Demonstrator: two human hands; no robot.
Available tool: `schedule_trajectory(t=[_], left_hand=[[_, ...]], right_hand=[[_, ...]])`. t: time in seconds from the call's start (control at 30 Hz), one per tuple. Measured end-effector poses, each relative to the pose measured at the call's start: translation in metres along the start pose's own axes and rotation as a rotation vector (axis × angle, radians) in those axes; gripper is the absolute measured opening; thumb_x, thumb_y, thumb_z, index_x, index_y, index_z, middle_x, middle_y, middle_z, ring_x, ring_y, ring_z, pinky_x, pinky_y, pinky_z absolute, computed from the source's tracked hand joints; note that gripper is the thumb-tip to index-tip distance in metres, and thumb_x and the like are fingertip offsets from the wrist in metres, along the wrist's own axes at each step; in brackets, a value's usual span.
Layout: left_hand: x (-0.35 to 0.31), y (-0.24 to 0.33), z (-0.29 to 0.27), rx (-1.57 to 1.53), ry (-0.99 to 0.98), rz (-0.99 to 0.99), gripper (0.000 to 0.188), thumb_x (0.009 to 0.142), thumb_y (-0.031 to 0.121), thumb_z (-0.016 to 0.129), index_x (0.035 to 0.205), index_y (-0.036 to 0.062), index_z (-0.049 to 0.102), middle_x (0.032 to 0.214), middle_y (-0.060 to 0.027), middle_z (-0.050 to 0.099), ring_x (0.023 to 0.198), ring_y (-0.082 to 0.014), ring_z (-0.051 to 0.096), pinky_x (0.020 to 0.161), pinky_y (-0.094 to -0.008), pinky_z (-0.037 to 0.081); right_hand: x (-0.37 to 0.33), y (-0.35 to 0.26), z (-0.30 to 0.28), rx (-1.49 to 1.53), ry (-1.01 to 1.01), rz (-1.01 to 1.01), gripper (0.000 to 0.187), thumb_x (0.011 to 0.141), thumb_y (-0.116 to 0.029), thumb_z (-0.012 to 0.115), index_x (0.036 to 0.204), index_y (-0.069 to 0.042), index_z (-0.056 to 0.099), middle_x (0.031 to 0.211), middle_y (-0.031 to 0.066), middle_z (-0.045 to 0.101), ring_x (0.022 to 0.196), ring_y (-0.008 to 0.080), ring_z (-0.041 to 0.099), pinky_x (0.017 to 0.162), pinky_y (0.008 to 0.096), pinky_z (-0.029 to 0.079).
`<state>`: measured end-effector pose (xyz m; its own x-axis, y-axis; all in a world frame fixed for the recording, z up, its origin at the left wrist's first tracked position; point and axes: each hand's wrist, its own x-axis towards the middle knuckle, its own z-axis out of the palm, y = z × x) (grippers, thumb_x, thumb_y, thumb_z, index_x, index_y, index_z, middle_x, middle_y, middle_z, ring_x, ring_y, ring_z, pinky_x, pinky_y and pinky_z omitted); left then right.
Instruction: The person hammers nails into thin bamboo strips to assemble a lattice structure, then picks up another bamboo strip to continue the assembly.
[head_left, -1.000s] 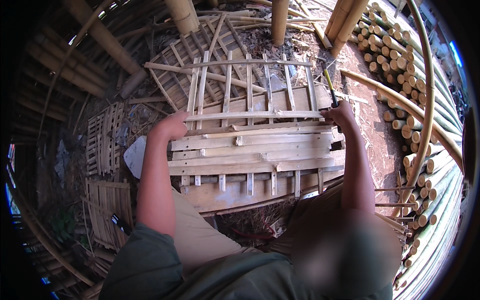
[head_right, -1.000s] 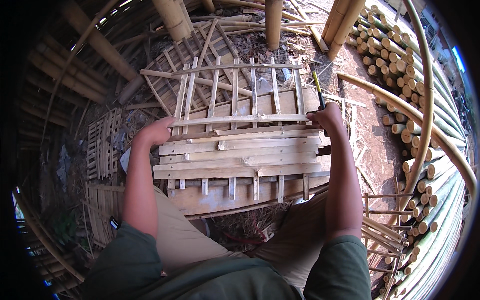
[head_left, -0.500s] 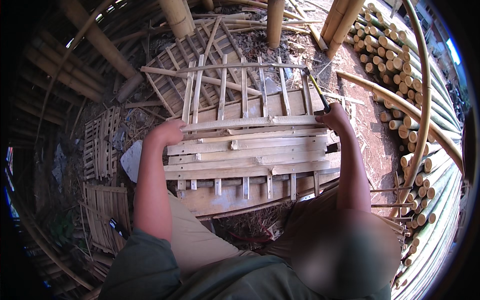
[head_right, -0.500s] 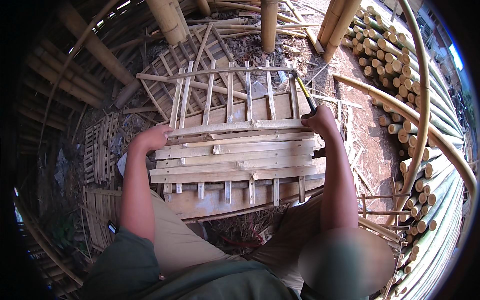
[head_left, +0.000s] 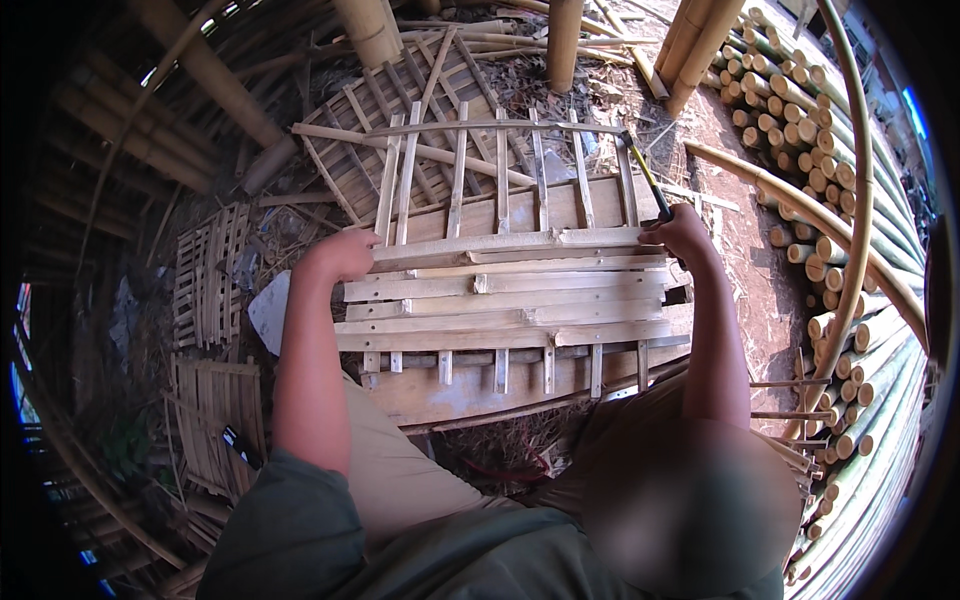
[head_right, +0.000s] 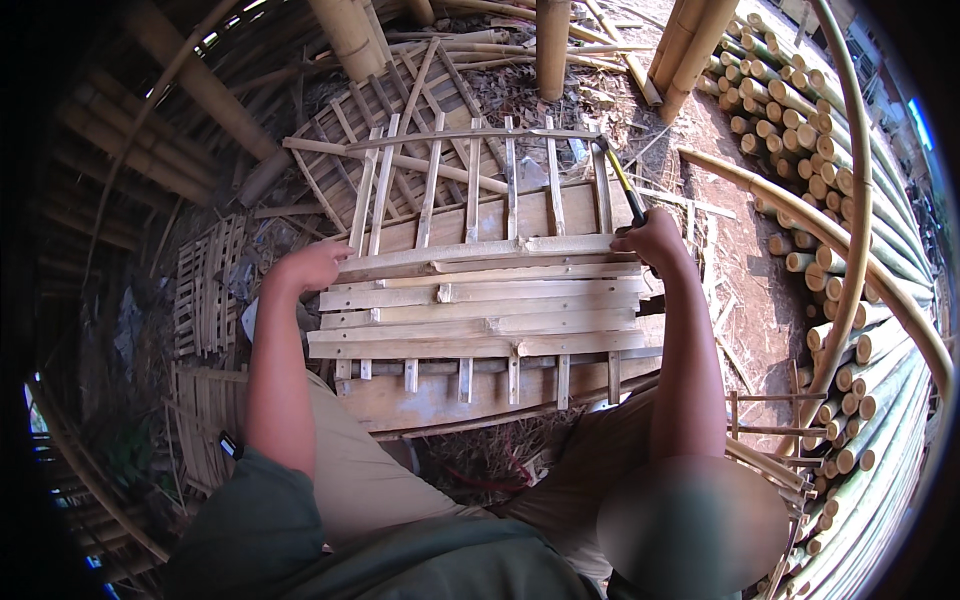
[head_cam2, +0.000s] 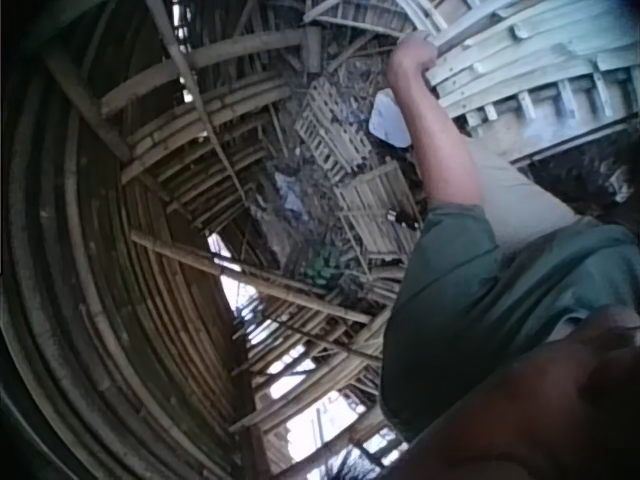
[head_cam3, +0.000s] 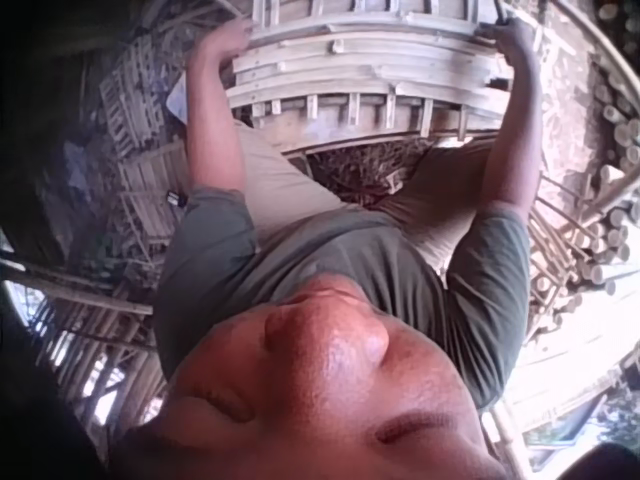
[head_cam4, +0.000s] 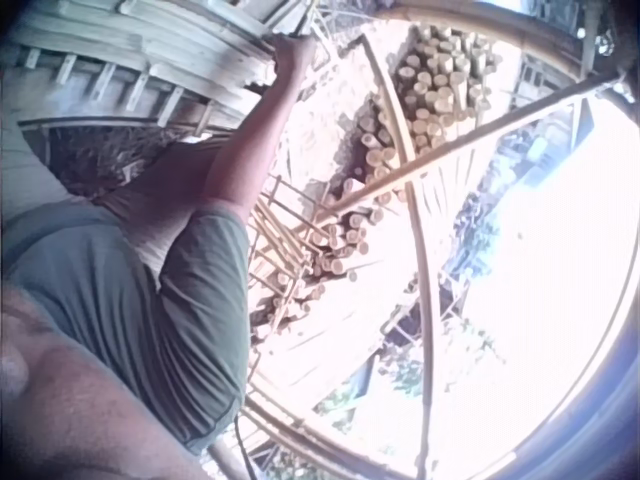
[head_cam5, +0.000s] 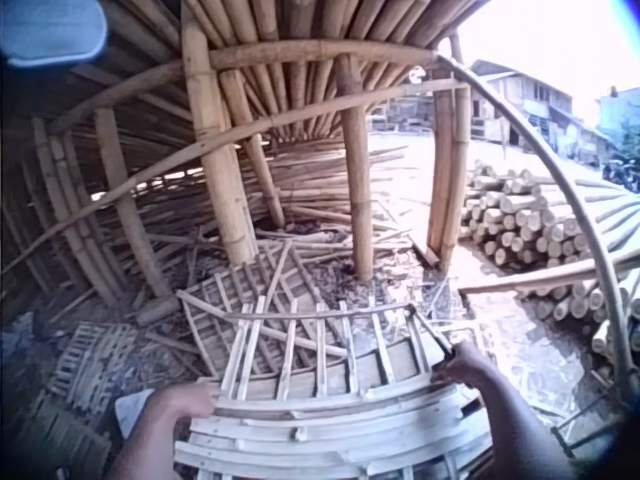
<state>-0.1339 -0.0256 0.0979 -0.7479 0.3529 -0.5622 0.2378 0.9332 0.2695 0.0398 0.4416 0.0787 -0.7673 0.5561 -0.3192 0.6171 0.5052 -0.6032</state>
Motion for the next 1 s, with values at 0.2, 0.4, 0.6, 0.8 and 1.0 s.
schedule_trajectory(t=[0.2, 0.4, 0.6, 0.8, 1.0], left_hand=[[-0.008, 0.013, -0.005, 0.018, -0.061, -0.027, 0.049, 0.078, 0.002, 0.047, 0.124, 0.0066, 0.063, 0.118, -0.0205, 0.066, 0.107, -0.0309, 0.064, 0.092, -0.0373, 0.049], [0.000, 0.011, 0.005, 0.083, -0.003, -0.020, 0.044, 0.080, 0.002, 0.048, 0.121, 0.0049, 0.065, 0.115, -0.0188, 0.067, 0.106, -0.0303, 0.065, 0.092, -0.0377, 0.049], [-0.008, 0.021, 0.004, 0.169, -0.073, -0.029, 0.042, 0.080, 0.006, 0.048, 0.118, 0.0028, 0.066, 0.116, -0.0199, 0.066, 0.105, -0.0325, 0.064, 0.092, -0.0386, 0.049], [0.001, 0.022, 0.004, 0.332, -0.155, 0.051, 0.039, 0.082, 0.013, 0.050, 0.117, 0.0037, 0.065, 0.114, -0.0206, 0.067, 0.105, -0.0324, 0.065, 0.092, -0.0368, 0.050], [0.016, -0.004, 0.016, 0.291, -0.094, 0.097, 0.035, 0.087, 0.022, 0.058, 0.119, 0.0081, 0.065, 0.105, -0.0187, 0.069, 0.094, -0.0289, 0.068, 0.084, -0.0352, 0.050]], right_hand=[[-0.002, 0.001, 0.001, -0.047, -0.016, 0.019, 0.032, 0.067, -0.012, 0.086, 0.081, -0.003, 0.059, 0.071, 0.0071, 0.067, 0.059, 0.0135, 0.061, 0.053, 0.0304, 0.047], [-0.002, -0.006, 0.006, -0.132, 0.029, 0.064, 0.038, 0.068, -0.017, 0.087, 0.090, -0.001, 0.061, 0.081, 0.0126, 0.068, 0.072, 0.0214, 0.066, 0.065, 0.0352, 0.052], [-0.007, -0.012, 0.010, -0.181, 0.057, 0.040, 0.034, 0.067, -0.018, 0.086, 0.085, 0.005, 0.067, 0.083, 0.0197, 0.070, 0.078, 0.0291, 0.070, 0.071, 0.0388, 0.054], [0.005, 0.000, 0.013, -0.195, -0.008, 0.042, 0.027, 0.074, -0.015, 0.082, 0.084, 0.001, 0.063, 0.068, 0.0098, 0.064, 0.055, 0.0179, 0.060, 0.050, 0.0354, 0.047], [0.001, -0.013, 0.014, -0.216, -0.044, 0.164, 0.029, 0.075, -0.019, 0.083, 0.073, 0.003, 0.065, 0.061, 0.0106, 0.064, 0.052, 0.0203, 0.061, 0.051, 0.0365, 0.048]])
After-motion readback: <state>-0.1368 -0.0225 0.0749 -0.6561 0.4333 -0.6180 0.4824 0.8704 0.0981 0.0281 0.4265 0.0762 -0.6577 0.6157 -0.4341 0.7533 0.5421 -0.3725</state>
